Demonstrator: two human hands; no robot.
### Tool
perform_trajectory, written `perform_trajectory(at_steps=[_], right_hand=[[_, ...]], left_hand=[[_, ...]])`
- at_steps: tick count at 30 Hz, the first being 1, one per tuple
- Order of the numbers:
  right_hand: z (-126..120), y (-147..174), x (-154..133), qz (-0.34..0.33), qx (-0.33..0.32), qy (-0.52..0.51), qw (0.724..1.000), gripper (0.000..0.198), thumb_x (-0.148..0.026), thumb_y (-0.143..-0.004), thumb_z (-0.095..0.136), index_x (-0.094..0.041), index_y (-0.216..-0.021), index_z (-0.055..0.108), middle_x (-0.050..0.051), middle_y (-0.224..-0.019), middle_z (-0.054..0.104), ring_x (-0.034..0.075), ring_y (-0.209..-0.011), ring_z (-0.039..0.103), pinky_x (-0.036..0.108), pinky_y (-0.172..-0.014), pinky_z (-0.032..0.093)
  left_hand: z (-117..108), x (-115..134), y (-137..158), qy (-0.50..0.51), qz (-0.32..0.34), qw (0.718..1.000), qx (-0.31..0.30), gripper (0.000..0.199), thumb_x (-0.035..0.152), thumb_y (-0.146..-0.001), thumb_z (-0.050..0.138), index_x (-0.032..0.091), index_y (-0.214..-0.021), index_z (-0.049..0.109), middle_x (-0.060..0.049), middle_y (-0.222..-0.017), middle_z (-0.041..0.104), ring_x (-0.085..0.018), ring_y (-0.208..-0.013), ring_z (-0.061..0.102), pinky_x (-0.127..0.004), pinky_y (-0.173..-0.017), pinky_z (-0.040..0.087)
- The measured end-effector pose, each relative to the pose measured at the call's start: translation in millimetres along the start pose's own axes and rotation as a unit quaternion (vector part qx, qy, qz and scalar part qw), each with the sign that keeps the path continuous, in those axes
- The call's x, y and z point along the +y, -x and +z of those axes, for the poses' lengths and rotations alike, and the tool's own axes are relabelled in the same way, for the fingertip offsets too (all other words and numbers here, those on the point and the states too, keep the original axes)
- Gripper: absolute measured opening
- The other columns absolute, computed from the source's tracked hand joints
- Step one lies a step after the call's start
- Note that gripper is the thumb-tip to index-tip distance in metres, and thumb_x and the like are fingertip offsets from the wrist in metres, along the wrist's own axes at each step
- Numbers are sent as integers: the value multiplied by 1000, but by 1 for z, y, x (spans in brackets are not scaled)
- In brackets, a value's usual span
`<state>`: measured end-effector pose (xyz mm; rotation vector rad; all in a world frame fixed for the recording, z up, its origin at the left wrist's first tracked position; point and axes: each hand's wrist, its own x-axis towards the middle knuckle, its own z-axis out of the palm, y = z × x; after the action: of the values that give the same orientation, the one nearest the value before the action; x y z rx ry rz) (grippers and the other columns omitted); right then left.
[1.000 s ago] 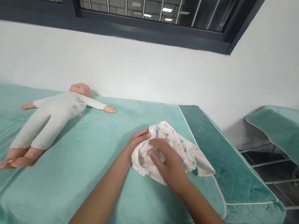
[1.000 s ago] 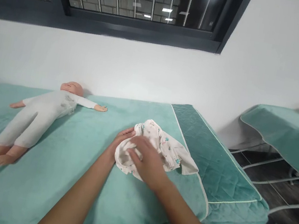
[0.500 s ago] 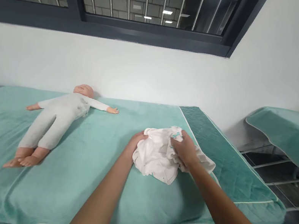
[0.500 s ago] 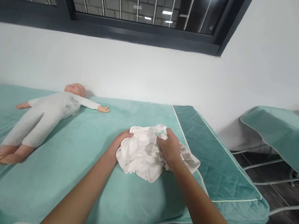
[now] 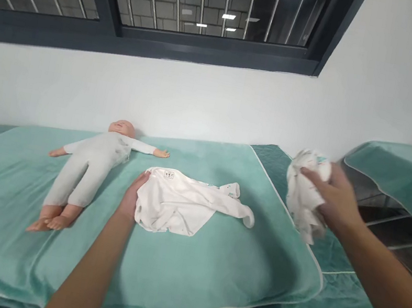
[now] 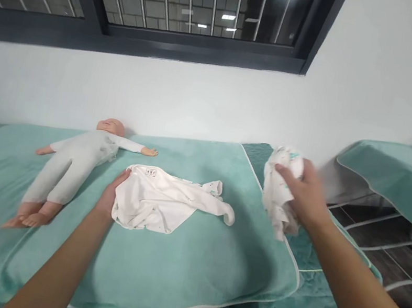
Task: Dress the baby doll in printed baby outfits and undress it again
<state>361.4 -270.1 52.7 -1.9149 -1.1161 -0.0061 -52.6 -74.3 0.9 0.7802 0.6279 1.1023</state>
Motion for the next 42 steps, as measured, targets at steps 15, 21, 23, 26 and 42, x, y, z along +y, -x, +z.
perform_trajectory(at_steps=[15, 21, 23, 26, 42], right_hand=[[50, 8, 62, -67, -267, 217, 937, 49, -19, -77, 58, -16, -126, 60, 17, -121, 63, 29, -106, 62, 38, -93, 46], [33, 22, 8, -85, -204, 272, 936, 65, -34, -75, 68, -21, -136, 51, 19, -151, 37, 46, -136, 35, 63, -103, 36], [34, 36, -44, -158, -214, 155, 951, 66, -43, -81, 64, -23, -142, 44, 15, -152, 37, 37, -139, 35, 54, -109, 36], [44, 60, -132, -186, -294, -90, 933, 62, -51, -87, 58, -29, -143, 40, 8, -148, 45, 26, -133, 47, 41, -103, 46], [31, 38, -203, -210, -152, -92, 961, 23, -40, -90, 51, -23, -82, 64, 0, -78, 65, 17, -72, 57, 26, -63, 39]], left_hand=[[24, 43, 37, -180, 80, 980, 41, 40, 46, -66, 80, 15, -86, 66, 0, -74, 62, -12, -64, 55, -21, -59, 41], [73, 95, 62, -289, 115, 950, -40, 36, 49, -72, 74, 18, -89, 67, -1, -74, 64, -15, -68, 58, -24, -61, 43], [93, 106, 73, -330, 117, 934, -70, 36, 51, -74, 72, 19, -90, 67, -1, -76, 64, -15, -69, 58, -24, -61, 43], [125, 114, 92, -382, 143, 903, -132, 32, 50, -78, 69, 19, -89, 69, -1, -78, 63, -15, -71, 58, -24, -62, 43], [130, 135, 108, -748, 299, 587, -78, 15, 25, -71, 68, 25, -87, 69, 0, -62, 54, -22, -67, 54, -28, -66, 31]])
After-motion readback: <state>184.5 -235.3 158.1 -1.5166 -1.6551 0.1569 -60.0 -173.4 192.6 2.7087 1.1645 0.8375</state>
